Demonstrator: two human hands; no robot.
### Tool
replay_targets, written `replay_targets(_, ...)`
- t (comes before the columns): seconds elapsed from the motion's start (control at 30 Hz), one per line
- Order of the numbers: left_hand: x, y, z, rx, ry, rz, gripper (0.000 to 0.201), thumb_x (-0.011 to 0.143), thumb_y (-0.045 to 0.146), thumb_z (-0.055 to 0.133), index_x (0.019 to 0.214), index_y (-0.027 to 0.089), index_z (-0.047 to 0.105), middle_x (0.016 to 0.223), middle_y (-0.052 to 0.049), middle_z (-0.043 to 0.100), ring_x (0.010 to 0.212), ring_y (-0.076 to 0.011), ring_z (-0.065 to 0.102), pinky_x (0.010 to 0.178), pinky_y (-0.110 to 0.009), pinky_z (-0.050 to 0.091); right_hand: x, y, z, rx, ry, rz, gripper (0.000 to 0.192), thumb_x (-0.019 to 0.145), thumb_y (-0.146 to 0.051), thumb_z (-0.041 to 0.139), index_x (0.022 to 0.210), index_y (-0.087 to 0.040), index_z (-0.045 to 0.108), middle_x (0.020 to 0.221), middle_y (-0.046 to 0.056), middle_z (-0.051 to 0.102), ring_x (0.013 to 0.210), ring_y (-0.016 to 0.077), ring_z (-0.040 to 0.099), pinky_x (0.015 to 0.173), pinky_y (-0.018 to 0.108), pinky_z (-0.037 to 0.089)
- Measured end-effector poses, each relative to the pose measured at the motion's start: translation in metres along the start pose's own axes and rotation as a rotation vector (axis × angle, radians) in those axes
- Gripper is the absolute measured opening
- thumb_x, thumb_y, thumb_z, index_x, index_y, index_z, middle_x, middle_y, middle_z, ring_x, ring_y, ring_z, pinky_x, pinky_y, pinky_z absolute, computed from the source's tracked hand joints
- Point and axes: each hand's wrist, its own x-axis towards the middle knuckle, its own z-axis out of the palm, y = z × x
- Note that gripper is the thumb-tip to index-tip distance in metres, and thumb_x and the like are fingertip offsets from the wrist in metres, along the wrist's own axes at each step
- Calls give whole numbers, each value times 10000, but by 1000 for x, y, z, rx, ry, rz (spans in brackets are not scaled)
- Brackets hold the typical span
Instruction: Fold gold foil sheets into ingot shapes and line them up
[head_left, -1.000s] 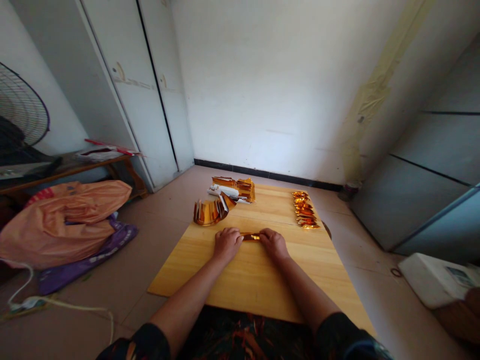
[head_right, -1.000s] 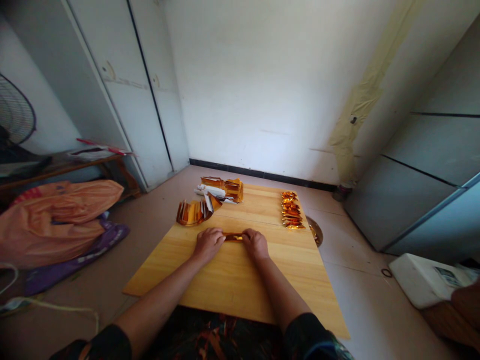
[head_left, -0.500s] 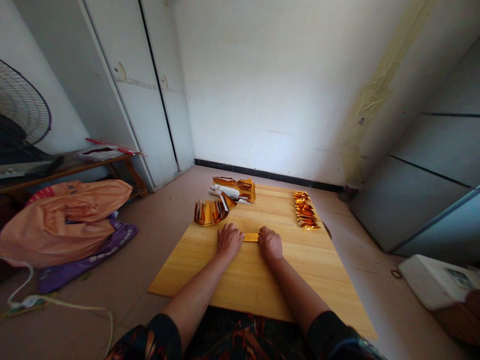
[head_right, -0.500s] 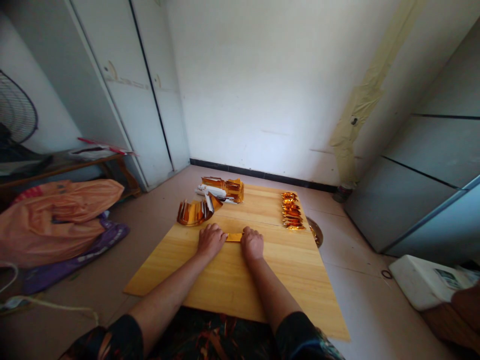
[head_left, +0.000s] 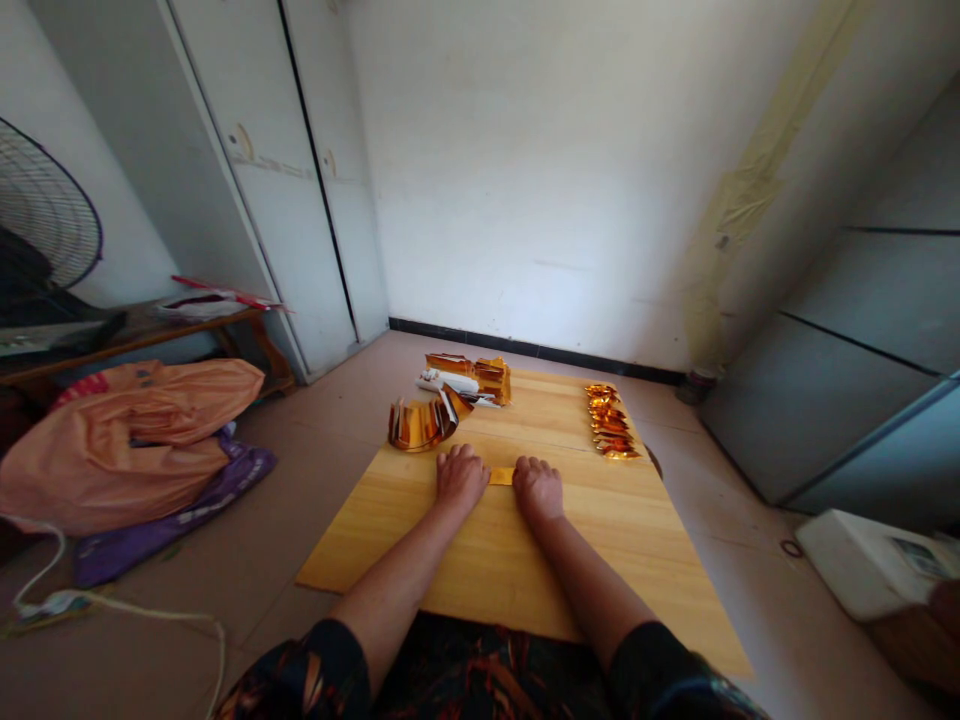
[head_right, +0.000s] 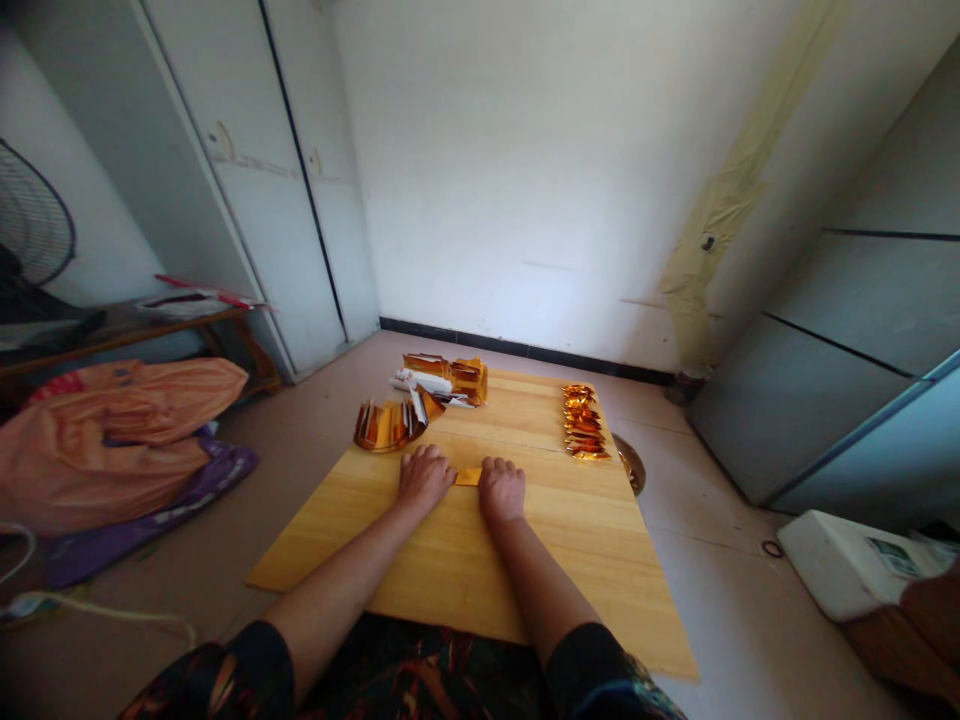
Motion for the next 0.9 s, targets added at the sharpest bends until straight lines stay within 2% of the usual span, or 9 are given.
replay_targets(0.17, -3, 4, -1, -20, 61, -5, 182, 864, 286, 502, 979, 189, 605, 990, -105, 582, 1014, -270, 462, 830, -415, 332, -3, 4, -6, -6, 6, 5, 195, 923, -215, 414, 924, -188, 607, 959, 96, 595, 890, 208, 541, 698, 292, 362)
replay_targets(0.23, -3, 6, -1, -28, 59, 89, 157, 884, 238, 468, 961, 198, 599, 987, -103, 576, 1013, -262, 462, 839, -411, 334, -3, 6, -10, -2, 6, -81, 164, 912, -231, 452, 912, -195, 613, 989, 98, 582, 940, 215, 519, 721, 289, 367)
replay_targets(0.3, -1, 7, 0, -33, 5, 201, 176, 889, 188, 441, 903, 200, 616, 960, -95, 579, 992, -247, 474, 828, -386, 350, 0, 6, -12, 6, -17, -219, 138, 897, -221, 483, 902, -201, 619, 991, 89, 586, 962, 212, 507, 745, 281, 370)
replay_targets(0.37, 1, 6, 1, -43, -55, 265, 202, 880, 156, 437, 854, 199, 632, 923, -79, 587, 947, -225, 495, 794, -346, 372, 4, 5, -14, 29, -65, -292, 139, 884, -185, 490, 889, -201, 627, 967, 76, 604, 948, 195, 518, 745, 261, 373)
replay_targets(0.5, 2, -4, 4, -121, -61, 341, 226, 872, 144, 443, 827, 201, 656, 871, -55, 613, 882, -190, 526, 769, -307, 387, 13, 1, -17, 122, -169, -124, 180, 868, -153, 472, 885, -203, 644, 948, 53, 634, 852, 149, 572, 671, 224, 377)
replay_targets(0.63, -8, -21, 3, -144, -30, 429, 241, 880, 168, 443, 894, 221, 678, 890, -63, 656, 909, -197, 547, 805, -337, 375, 13, -3, -23, 198, -204, -1, 194, 860, -188, 460, 892, -206, 650, 975, 53, 639, 855, 152, 595, 675, 233, 384)
replay_targets(0.73, -18, -30, 0, -147, -23, 470, 286, 845, 121, 454, 995, 258, 655, 1025, -36, 676, 962, -195, 559, 856, -367, 348, 10, -7, -29, 225, -226, 73, 155, 811, -319, 554, 876, -208, 640, 978, 56, 634, 901, 191, 589, 700, 266, 396)
replay_targets(0.8, -21, -33, -1, -166, -21, 471, 320, 813, 93, 468, 1016, 270, 640, 1114, -15, 662, 1008, -189, 557, 888, -374, 328, 7, -12, -33, 219, -230, 119, 252, 755, -430, 617, 872, -206, 632, 990, 68, 626, 930, 217, 579, 725, 299, 403)
replay_targets(0.9, -23, -34, -1, -200, -41, 420, 329, 780, 68, 474, 994, 262, 632, 1112, -11, 665, 1040, -180, 551, 923, -369, 309, 5, -20, -36, 178, -213, 168, 360, 706, -505, 651, 898, -201, 620, 1019, 94, 613, 975, 246, 561, 766, 350, 405)
